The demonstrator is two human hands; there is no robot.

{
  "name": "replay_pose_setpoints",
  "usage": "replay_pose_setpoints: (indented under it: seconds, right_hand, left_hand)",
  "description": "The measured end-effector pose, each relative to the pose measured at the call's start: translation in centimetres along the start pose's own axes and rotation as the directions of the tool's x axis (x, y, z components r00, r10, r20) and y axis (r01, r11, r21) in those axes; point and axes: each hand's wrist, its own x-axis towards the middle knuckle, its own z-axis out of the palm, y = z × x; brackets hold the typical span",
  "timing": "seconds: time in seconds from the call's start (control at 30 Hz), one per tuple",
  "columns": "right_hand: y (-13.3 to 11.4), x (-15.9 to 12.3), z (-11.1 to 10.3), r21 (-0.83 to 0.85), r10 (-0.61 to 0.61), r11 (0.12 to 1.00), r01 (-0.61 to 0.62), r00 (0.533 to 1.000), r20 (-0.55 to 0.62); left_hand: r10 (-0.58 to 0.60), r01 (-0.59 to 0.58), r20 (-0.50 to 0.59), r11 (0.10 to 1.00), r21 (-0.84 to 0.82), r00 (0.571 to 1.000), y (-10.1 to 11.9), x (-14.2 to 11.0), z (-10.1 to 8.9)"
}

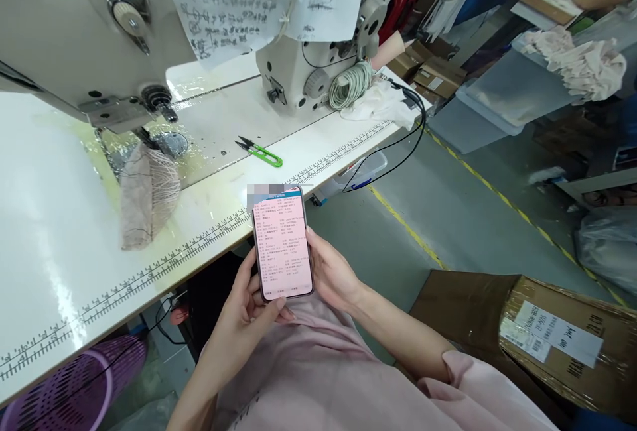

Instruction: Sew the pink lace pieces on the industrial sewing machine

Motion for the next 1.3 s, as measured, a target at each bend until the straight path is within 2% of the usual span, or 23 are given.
replay_pose_setpoints:
  seconds: [0.37,0.8,1.0,1.3]
  right_hand:
    - [0.15,0.01,-0.16,0.001,-0.004,1.0,0.004,1.0,0.027]
    - [0.13,-0.11,-0.06,0.002,-0.006,1.0,0.006,1.0,-0.011]
    - [0.09,-0.12,-0.13,0.014,-0.008,1.0,0.008,1.0,0.013]
    - [-0.06,-0.25,-0.09,0.014,-0.011,1.0,0.011,1.0,-0.029]
  left_hand:
    - [0.028,-0.028,-0.008,1.0,0.0,1.0,-0.06,-0.07,0.06]
    - [0.025,-0.025,-0.018,1.0,0.008,1.0,0.01,-0.02,0.25]
    - [0.023,-0.023,-0.006,1.0,0.008,1.0,-0.12,0.08,0.09]
    - [0.025,-0.024,-0.03,0.999,0.038,0.999,0.24,0.17,0.56]
